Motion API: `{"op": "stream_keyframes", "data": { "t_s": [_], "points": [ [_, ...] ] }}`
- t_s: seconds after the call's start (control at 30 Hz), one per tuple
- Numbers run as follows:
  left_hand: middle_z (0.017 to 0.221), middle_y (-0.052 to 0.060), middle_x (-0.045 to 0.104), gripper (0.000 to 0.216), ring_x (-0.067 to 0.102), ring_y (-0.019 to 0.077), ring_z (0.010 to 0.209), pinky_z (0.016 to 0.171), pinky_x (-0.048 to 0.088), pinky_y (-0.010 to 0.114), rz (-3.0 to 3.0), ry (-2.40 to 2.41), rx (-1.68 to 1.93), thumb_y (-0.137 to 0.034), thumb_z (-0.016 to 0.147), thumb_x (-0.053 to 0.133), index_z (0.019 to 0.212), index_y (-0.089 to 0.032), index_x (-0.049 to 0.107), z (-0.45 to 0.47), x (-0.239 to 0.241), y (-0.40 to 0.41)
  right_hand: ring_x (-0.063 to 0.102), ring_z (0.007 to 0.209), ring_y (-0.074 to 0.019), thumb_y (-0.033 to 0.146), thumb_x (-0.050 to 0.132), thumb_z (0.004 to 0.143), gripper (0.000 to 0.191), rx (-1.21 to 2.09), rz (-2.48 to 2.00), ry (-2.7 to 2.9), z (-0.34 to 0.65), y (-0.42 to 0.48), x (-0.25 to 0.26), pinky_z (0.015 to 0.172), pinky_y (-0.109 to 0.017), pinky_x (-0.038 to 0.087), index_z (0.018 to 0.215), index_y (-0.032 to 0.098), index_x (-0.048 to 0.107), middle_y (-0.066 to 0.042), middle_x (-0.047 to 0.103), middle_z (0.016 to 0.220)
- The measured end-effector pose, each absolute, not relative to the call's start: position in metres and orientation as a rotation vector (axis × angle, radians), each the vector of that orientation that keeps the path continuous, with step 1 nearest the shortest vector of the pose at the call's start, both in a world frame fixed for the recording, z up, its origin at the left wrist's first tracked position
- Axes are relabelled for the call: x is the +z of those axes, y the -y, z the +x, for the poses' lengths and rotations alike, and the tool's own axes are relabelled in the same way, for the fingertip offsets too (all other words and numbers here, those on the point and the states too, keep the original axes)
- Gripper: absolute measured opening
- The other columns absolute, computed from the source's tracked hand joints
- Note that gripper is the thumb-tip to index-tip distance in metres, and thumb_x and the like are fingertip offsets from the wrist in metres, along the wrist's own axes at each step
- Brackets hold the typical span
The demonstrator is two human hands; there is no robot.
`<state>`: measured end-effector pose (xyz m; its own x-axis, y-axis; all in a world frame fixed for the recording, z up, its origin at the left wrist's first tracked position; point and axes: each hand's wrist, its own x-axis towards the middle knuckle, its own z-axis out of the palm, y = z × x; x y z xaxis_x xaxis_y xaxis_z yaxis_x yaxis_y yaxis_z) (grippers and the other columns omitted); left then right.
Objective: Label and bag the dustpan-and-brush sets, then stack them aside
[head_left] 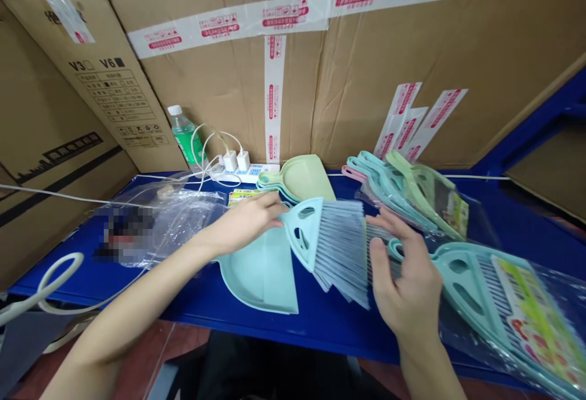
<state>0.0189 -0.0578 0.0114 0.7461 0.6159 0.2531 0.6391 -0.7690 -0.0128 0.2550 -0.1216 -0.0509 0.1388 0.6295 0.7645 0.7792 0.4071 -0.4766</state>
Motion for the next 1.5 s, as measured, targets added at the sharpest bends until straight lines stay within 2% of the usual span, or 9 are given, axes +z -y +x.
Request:
{"op": "stream_keyframes", "data": {
  "t_s": [0.27,0.43,0.67,0.83,1.0,1.1,1.2,1.37,1.5],
  "points": [
    [0.097,0.006,0.062,0.021,0.063,0.0185,0.088,0.078,0.053,0.03,-2.79,1.388,-0.546,-0.024,0.099,0.042,0.106,-0.019,0.061,-0.077,0.005,0.112,0.061,0.105,-0.0277,0.019,0.043,0.095,0.03,-0.186,-1.146,1.761,0.25,0.121,-0.055,0.091,-0.045,0.049,0.121,0.023,0.056,-0.011,0.065,0.109],
    [0.095,0.006,0.062,0.021,0.063,0.0191,0.087,0.078,0.053,0.031,-2.769,1.483,-0.515,-0.026,0.099,0.044,0.107,-0.019,0.062,-0.086,-0.016,0.128,0.062,0.103,-0.0258,0.016,0.044,0.094,0.03,-0.184,-1.028,1.91,0.243,0.119,-0.057,0.088,-0.042,0.05,0.121,0.023,0.056,-0.01,0.066,0.106],
    [0.095,0.006,0.063,0.022,0.062,0.0197,0.088,0.078,0.054,0.033,-2.768,1.544,-0.511,-0.026,0.098,0.046,0.109,-0.019,0.064,-0.08,-0.024,0.13,0.064,0.107,-0.0241,0.025,0.045,0.096,0.03,-0.039,-0.875,2.3,0.232,0.121,-0.065,0.088,-0.04,0.054,0.119,0.023,0.063,-0.009,0.07,0.111],
    [0.098,0.006,0.063,0.026,0.062,0.0203,0.092,0.081,0.054,0.034,-2.789,1.489,-0.552,-0.029,0.1,0.044,0.113,-0.021,0.064,-0.081,-0.027,0.128,0.056,0.123,-0.0263,0.03,0.052,0.094,0.038,-0.023,-0.787,2.55,0.227,0.123,-0.065,0.096,-0.045,0.051,0.13,0.021,0.06,-0.01,0.064,0.129],
    [0.112,0.007,0.063,0.03,0.063,0.022,0.102,0.09,0.053,0.038,-2.814,1.51,-0.601,-0.034,0.098,0.049,0.124,-0.025,0.06,-0.087,-0.033,0.13,0.048,0.13,-0.0329,0.048,0.063,0.086,0.058,0.052,-0.693,2.701,0.223,0.124,-0.065,0.105,-0.061,0.039,0.135,0.019,0.055,-0.013,0.055,0.138],
    [0.117,0.009,0.063,0.036,0.063,0.0233,0.106,0.092,0.054,0.039,-2.805,1.539,-0.638,-0.038,0.096,0.051,0.129,-0.024,0.056,-0.092,-0.04,0.131,0.05,0.128,-0.03,0.04,0.065,0.085,0.053,0.106,-0.693,2.718,0.22,0.125,-0.066,0.108,-0.058,0.037,0.134,0.021,0.056,-0.012,0.056,0.138],
    [0.117,0.01,0.065,0.033,0.063,0.0228,0.107,0.093,0.053,0.039,-2.808,1.536,-0.666,-0.037,0.098,0.048,0.126,-0.022,0.057,-0.096,-0.044,0.131,0.053,0.126,-0.0278,0.029,0.061,0.088,0.048,0.011,-0.688,2.738,0.219,0.126,-0.069,0.104,-0.053,0.044,0.135,0.022,0.055,-0.011,0.058,0.136],
    [0.122,0.011,0.065,0.034,0.063,0.0229,0.109,0.094,0.051,0.038,-2.869,1.691,-0.593,-0.037,0.1,0.042,0.125,-0.02,0.057,-0.097,-0.035,0.124,0.056,0.123,-0.0295,0.026,0.059,0.089,0.042,-0.091,-0.634,2.722,0.218,0.126,-0.072,0.097,-0.052,0.05,0.132,0.026,0.058,-0.013,0.06,0.133],
    [0.099,0.006,0.071,0.034,0.066,0.0197,0.092,0.083,0.051,0.031,-3.053,1.803,-0.499,-0.034,0.101,0.036,0.099,-0.018,0.065,-0.096,-0.025,0.108,0.057,0.122,-0.0275,0.026,0.051,0.094,0.036,-0.061,-0.634,2.639,0.217,0.126,-0.073,0.095,-0.049,0.052,0.129,0.027,0.06,-0.011,0.063,0.13]
  ]
}}
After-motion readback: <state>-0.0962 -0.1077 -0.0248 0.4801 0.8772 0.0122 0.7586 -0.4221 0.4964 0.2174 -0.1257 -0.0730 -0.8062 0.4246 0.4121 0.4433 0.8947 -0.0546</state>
